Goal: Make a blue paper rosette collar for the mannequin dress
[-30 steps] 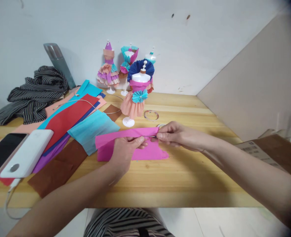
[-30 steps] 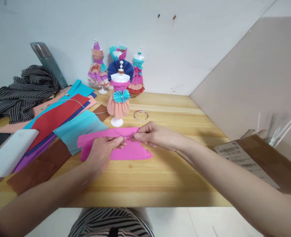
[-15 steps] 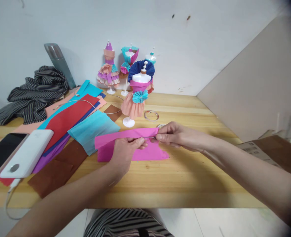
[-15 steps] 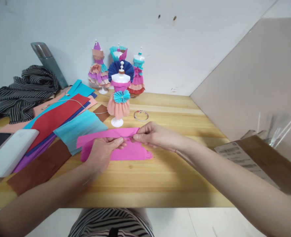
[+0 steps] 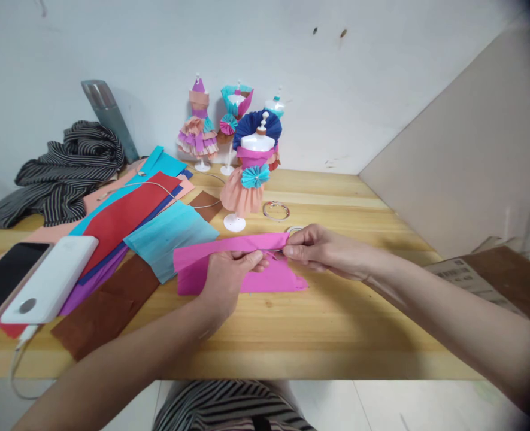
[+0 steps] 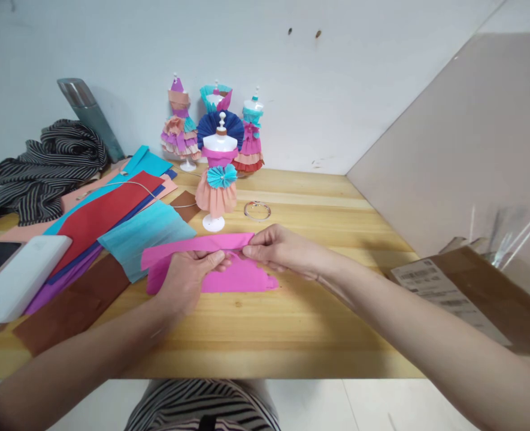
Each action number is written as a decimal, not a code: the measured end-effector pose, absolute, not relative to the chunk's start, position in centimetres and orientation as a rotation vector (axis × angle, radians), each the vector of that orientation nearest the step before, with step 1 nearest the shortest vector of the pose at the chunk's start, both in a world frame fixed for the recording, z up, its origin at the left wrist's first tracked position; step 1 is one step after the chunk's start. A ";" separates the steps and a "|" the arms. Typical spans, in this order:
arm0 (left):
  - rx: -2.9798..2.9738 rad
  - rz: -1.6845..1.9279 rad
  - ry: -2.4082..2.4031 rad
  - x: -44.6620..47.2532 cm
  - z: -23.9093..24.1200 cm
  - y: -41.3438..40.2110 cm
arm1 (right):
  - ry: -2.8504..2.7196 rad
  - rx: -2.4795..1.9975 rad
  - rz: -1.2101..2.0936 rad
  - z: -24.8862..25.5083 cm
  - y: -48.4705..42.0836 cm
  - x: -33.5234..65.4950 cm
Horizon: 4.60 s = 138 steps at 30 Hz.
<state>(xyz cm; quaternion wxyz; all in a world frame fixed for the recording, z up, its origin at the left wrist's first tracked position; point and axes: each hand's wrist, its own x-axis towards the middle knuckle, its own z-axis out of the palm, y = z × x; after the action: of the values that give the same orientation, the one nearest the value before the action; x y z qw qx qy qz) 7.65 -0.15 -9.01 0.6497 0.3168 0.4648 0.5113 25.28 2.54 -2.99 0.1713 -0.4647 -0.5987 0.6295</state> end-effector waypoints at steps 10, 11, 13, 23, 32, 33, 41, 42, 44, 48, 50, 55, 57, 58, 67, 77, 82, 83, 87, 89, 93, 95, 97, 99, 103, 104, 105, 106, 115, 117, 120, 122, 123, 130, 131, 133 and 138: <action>0.708 1.156 1.064 7.7 -8.7 -0.2 | -1.741 -1.332 1.760 -2.8 2.6 25.4; 0.708 1.157 1.067 7.7 -8.7 -0.1 | -1.739 -1.328 1.766 -2.8 2.6 25.4; 0.711 1.158 1.077 7.7 -8.7 -0.1 | -1.734 -1.325 1.771 -2.7 2.6 25.4; 0.724 1.131 1.072 7.7 -8.5 -0.4 | -1.739 -1.384 1.739 -2.7 2.5 25.1; 0.688 1.093 1.079 7.9 -8.4 -0.7 | -1.635 -1.339 1.854 -3.1 2.7 24.7; 0.690 1.096 1.075 7.9 -8.4 -0.7 | -1.624 -1.338 1.862 -3.2 2.8 24.7; 0.685 1.094 1.067 7.8 -8.5 -0.7 | -1.642 -1.327 1.861 -3.2 2.6 24.6; 0.681 1.095 1.066 7.8 -8.5 -0.7 | -1.641 -1.325 1.861 -3.3 2.6 24.6; 0.678 1.096 1.064 7.8 -8.5 -0.7 | -1.635 -1.324 1.868 -3.4 2.6 24.6; 0.683 1.101 1.070 7.8 -8.4 -0.7 | -1.625 -1.334 1.867 -3.6 2.7 24.6; 0.687 1.097 1.072 7.8 -8.5 -0.7 | -1.628 -1.340 1.858 -3.6 2.7 24.7; 0.685 1.081 1.069 7.8 -8.5 -0.7 | -1.630 -1.341 1.870 -3.6 2.7 24.8; 0.692 1.070 1.077 7.8 -8.6 -0.8 | -1.624 -1.337 1.880 -3.7 2.7 24.8; 0.698 1.067 1.080 7.8 -8.6 -0.8 | -1.617 -1.339 1.883 -3.7 2.7 24.8; 0.699 1.083 1.052 7.7 -8.9 -0.8 | -1.567 -1.352 1.894 -4.0 2.8 24.9; 0.712 1.049 1.025 7.8 -8.4 -1.0 | -1.545 -1.288 2.011 -3.3 3.2 25.0; 0.708 1.024 1.022 7.8 -8.5 -1.1 | -1.576 -1.278 2.016 -3.5 3.4 24.6; 0.712 1.016 1.022 7.7 -8.5 -1.0 | -1.576 -1.284 2.014 -3.5 3.4 24.5; 0.732 0.993 1.013 7.6 -8.7 -1.0 | -1.588 -1.294 2.008 -3.7 3.4 24.4; 0.736 0.996 1.011 7.6 -8.8 -1.0 | -1.581 -1.295 2.004 -3.8 3.4 24.3; 0.728 1.013 1.004 7.6 -8.7 -1.0 | -1.540 -1.307 2.006 -3.8 3.4 24.1; 0.714 1.022 0.999 7.6 -8.6 -1.1 | -1.529 -1.322 2.009 -3.7 3.4 24.0; 0.706 1.024 0.995 7.6 -8.7 -1.1 | -1.523 -1.334 2.010 -3.7 3.4 23.9; 0.708 1.015 1.000 7.6 -8.8 -1.1 | -1.511 -1.332 2.015 -3.7 3.4 23.8; 0.727 0.997 1.017 7.6 -8.9 -1.1 | -1.497 -1.325 2.027 -3.8 3.4 23.9; 0.734 0.993 1.021 7.7 -8.9 -1.1 | -1.497 -1.328 2.026 -3.9 3.4 23.9; 0.742 0.989 1.023 7.7 -9.0 -1.1 | -1.499 -1.330 2.023 -3.9 3.5 23.9; 0.749 0.987 1.024 7.7 -9.0 -1.1 | -1.502 -1.331 2.024 -3.9 3.5 23.9; 0.807 0.946 1.045 7.6 -8.9 -1.3 | -1.481 -1.317 2.056 -4.0 3.5 23.9; 0.832 0.927 1.059 7.4 -8.9 -1.4 | -1.479 -1.307 2.058 -4.0 3.5 24.0; 0.869 0.912 1.050 7.2 -9.1 -1.4 | -1.506 -1.290 2.063 -4.1 3.6 24.1; 0.894 0.908 1.043 7.2 -9.3 -1.4 | -1.527 -1.277 2.067 -4.1 3.6 24.2; 0.905 0.907 1.038 7.2 -9.4 -1.4 | -1.536 -1.267 2.070 -4.1 3.6 24.2; 0.900 0.908 1.016 7.2 -9.5 -1.4 | -1.562 -1.237 2.076 -4.0 3.8 24.2; 0.892 0.908 1.016 7.3 -9.4 -1.4 | -1.566 -1.235 2.075 -4.0 3.8 24.2; 0.883 0.912 1.016 7.3 -9.2 -1.5 | -1.578 -1.233 2.071 -4.1 3.9 24.2; 0.898 0.922 1.004 7.2 -9.2 -1.6 | -1.606 -1.221 2.057 -4.1 3.9 24.3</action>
<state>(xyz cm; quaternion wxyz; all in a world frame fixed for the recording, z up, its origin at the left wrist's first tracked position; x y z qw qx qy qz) 7.25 -1.59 -9.17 0.6848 0.4008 0.4482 0.4117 24.30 3.92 -4.08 0.1298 -0.4203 -0.5526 0.7079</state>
